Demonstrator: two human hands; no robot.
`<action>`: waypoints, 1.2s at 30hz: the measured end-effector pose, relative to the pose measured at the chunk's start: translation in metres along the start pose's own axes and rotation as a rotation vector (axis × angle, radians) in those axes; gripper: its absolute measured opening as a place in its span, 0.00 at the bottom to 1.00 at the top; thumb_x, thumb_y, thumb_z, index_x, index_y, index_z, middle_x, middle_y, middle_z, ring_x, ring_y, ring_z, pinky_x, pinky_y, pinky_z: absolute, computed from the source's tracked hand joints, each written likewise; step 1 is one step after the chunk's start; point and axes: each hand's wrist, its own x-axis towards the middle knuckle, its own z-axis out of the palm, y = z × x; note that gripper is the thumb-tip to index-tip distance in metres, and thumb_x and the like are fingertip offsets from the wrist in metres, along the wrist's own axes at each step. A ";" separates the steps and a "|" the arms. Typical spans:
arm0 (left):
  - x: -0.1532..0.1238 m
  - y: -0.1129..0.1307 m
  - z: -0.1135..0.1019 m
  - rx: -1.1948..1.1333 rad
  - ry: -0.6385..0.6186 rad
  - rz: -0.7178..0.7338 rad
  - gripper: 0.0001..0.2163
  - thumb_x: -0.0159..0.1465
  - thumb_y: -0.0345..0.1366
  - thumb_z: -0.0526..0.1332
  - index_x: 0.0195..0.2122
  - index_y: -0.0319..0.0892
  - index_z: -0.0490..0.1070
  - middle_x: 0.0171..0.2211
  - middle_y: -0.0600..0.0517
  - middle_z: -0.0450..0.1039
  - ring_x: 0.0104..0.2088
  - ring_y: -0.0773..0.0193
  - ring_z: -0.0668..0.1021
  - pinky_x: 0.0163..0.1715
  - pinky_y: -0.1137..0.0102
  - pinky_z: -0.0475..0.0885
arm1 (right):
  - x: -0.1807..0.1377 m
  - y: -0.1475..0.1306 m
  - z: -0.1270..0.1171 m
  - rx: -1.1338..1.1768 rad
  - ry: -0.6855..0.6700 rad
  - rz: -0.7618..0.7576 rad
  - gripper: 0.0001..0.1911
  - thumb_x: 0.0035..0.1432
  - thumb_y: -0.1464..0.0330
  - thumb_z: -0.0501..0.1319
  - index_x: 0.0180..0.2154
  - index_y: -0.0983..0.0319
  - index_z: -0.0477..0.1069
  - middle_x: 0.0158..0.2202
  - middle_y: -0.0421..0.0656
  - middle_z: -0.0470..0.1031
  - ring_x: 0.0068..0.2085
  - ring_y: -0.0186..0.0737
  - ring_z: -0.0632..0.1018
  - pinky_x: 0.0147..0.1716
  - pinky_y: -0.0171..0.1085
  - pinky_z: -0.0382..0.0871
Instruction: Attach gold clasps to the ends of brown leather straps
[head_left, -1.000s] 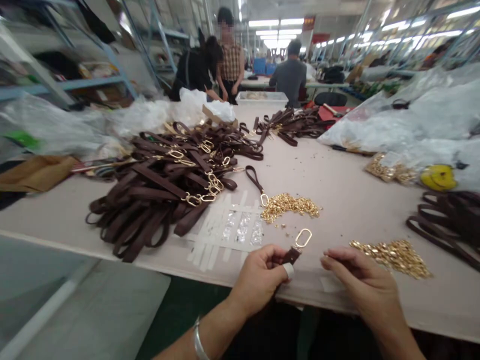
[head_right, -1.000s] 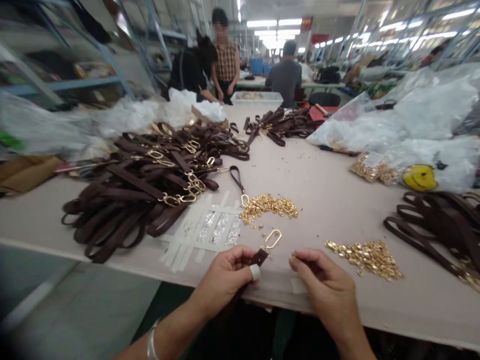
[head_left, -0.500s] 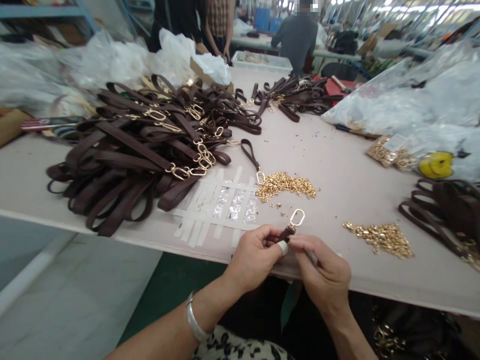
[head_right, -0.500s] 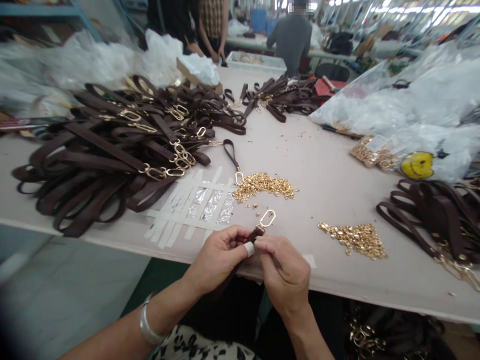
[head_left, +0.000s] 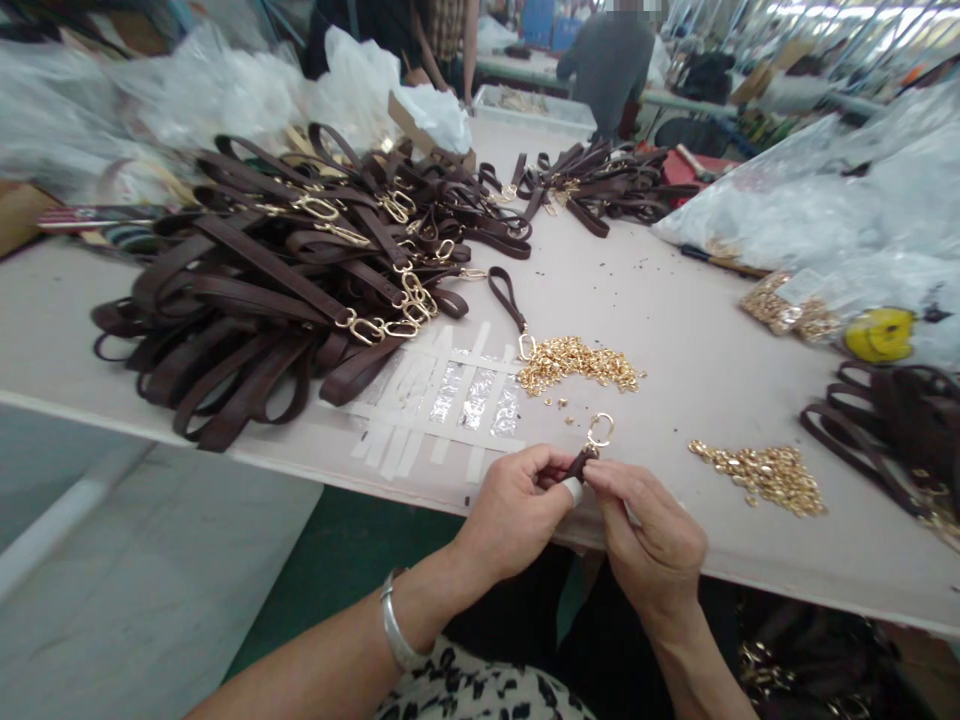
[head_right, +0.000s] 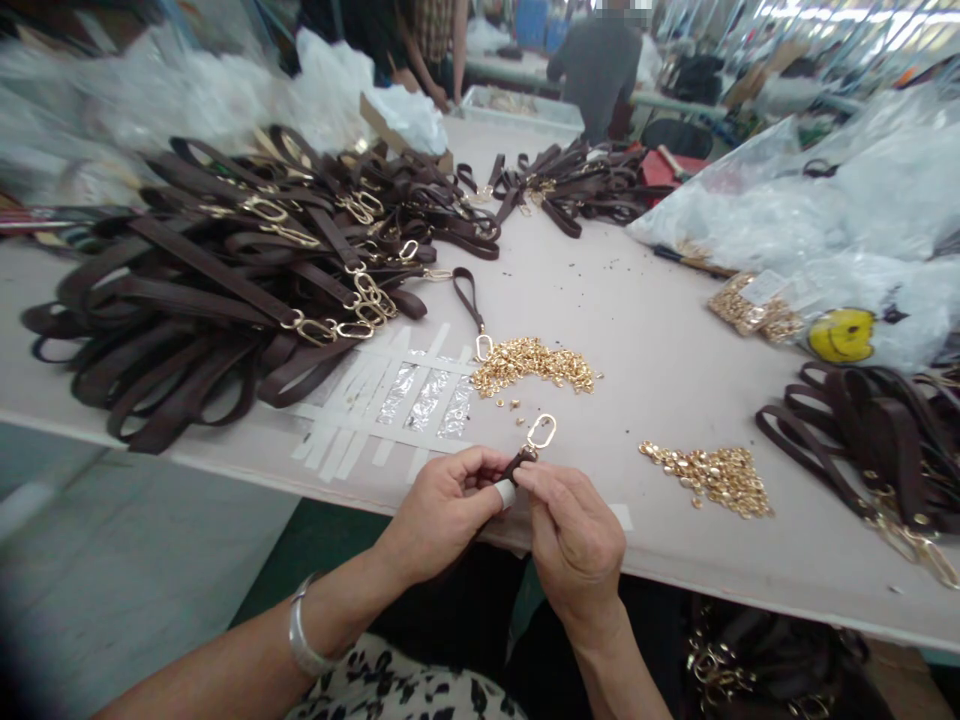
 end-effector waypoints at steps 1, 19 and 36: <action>0.000 0.001 0.000 -0.007 0.003 -0.005 0.09 0.60 0.29 0.60 0.40 0.39 0.77 0.36 0.51 0.79 0.36 0.65 0.77 0.37 0.72 0.71 | 0.000 0.001 0.000 0.001 0.010 0.016 0.15 0.60 0.79 0.59 0.43 0.56 0.76 0.41 0.42 0.79 0.43 0.39 0.80 0.45 0.40 0.75; -0.003 0.000 -0.001 0.086 0.002 0.063 0.12 0.61 0.25 0.57 0.42 0.42 0.76 0.40 0.52 0.78 0.40 0.63 0.77 0.44 0.70 0.70 | -0.004 0.005 0.003 0.128 0.040 0.359 0.07 0.57 0.68 0.66 0.39 0.57 0.75 0.36 0.39 0.79 0.37 0.38 0.80 0.39 0.35 0.73; -0.003 0.008 -0.005 0.223 -0.122 0.024 0.10 0.64 0.33 0.60 0.45 0.46 0.77 0.40 0.54 0.79 0.41 0.61 0.79 0.43 0.71 0.73 | 0.004 -0.011 -0.001 0.798 0.091 0.745 0.26 0.51 0.71 0.70 0.49 0.56 0.63 0.33 0.36 0.76 0.36 0.33 0.78 0.38 0.33 0.73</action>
